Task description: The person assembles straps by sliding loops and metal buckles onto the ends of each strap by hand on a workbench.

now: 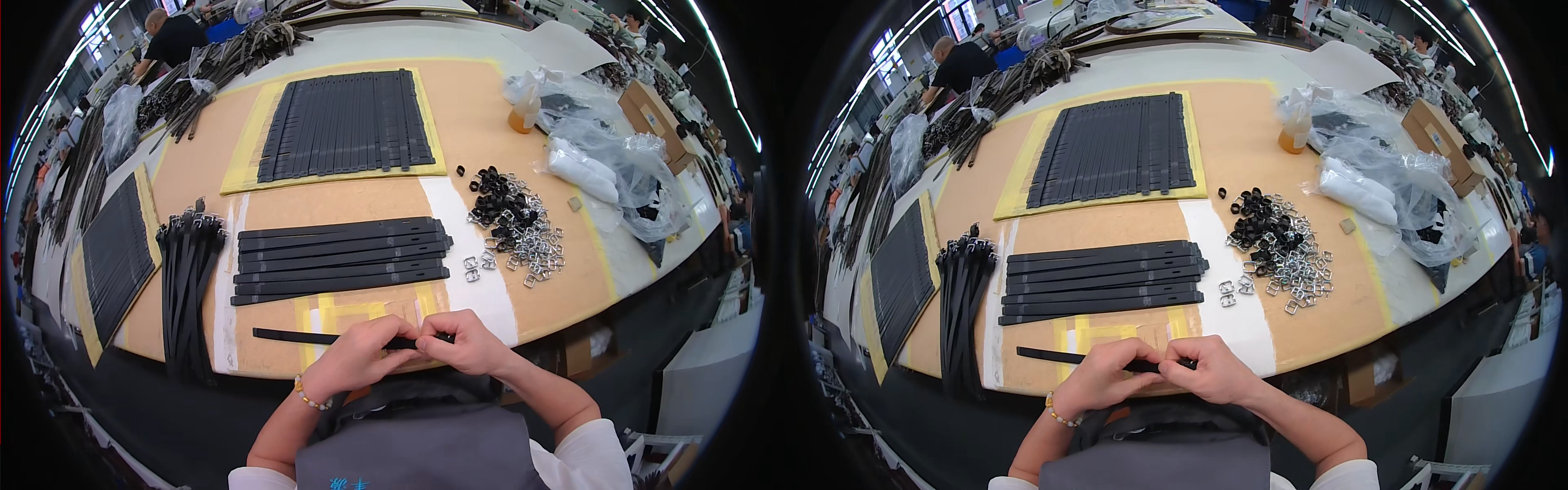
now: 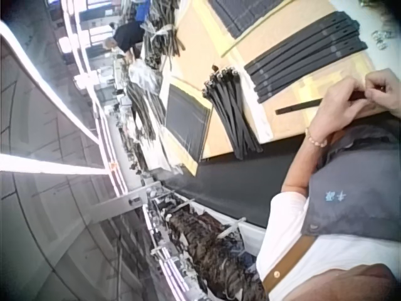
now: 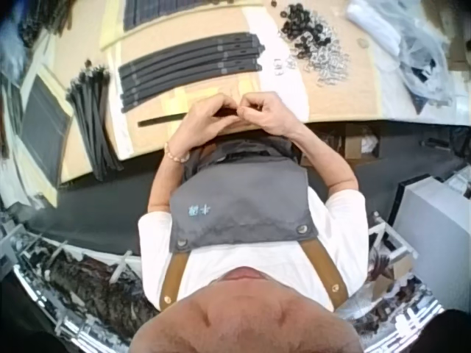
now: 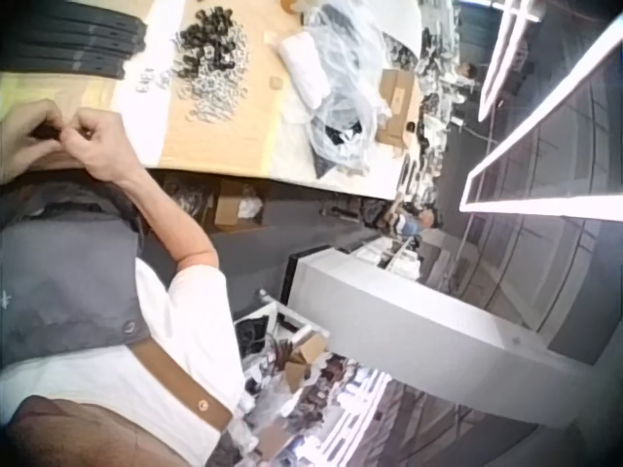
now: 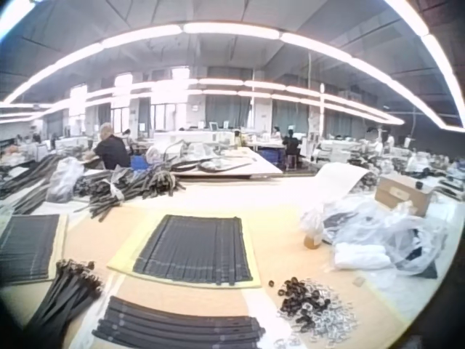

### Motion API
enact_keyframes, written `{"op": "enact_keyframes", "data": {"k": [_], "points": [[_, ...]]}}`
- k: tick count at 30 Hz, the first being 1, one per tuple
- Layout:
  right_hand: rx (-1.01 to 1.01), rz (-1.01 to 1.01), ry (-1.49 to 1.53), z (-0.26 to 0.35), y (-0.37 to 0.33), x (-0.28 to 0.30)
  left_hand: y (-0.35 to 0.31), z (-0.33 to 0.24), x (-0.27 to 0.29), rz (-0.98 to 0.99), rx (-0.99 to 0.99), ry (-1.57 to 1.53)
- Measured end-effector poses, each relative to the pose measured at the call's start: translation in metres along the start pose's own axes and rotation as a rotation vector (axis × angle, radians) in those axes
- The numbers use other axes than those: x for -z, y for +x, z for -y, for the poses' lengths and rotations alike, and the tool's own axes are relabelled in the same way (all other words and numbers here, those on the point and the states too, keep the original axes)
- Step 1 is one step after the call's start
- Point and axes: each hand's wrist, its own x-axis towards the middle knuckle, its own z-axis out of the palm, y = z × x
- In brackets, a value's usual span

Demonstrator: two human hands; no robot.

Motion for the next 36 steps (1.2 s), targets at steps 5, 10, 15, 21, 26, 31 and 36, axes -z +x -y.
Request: {"op": "enact_keyframes", "data": {"k": [5, 10, 15, 21, 26, 31, 36], "points": [[-0.036, 0.039, -0.209, 0.02, 0.008, 0.022, 0.004, 0.004, 0.002, 0.053, 0.038, 0.023], [0.133, -0.622, -0.668, 0.024, 0.048, 0.096, 0.006, 0.016, -0.005, -0.03, -0.073, 0.251], [0.107, -0.623, -0.898, -0.003, 0.071, 0.142, 0.03, 0.005, 0.001, -0.091, -0.145, 0.459], [0.117, -0.563, -0.926, 0.01, 0.07, 0.133, 0.071, 0.021, 0.011, -0.114, -0.164, 0.729], [0.114, -0.333, -0.604, 0.037, 0.029, 0.094, 0.073, 0.033, 0.013, -0.115, -0.134, 0.639], [0.097, -0.212, -0.669, 0.007, -0.002, 0.062, 0.077, 0.034, 0.016, -0.089, -0.169, 0.562], [0.112, -0.139, -0.661, 0.008, -0.007, 0.062, 0.073, 0.031, 0.024, -0.078, -0.148, 0.503]]}}
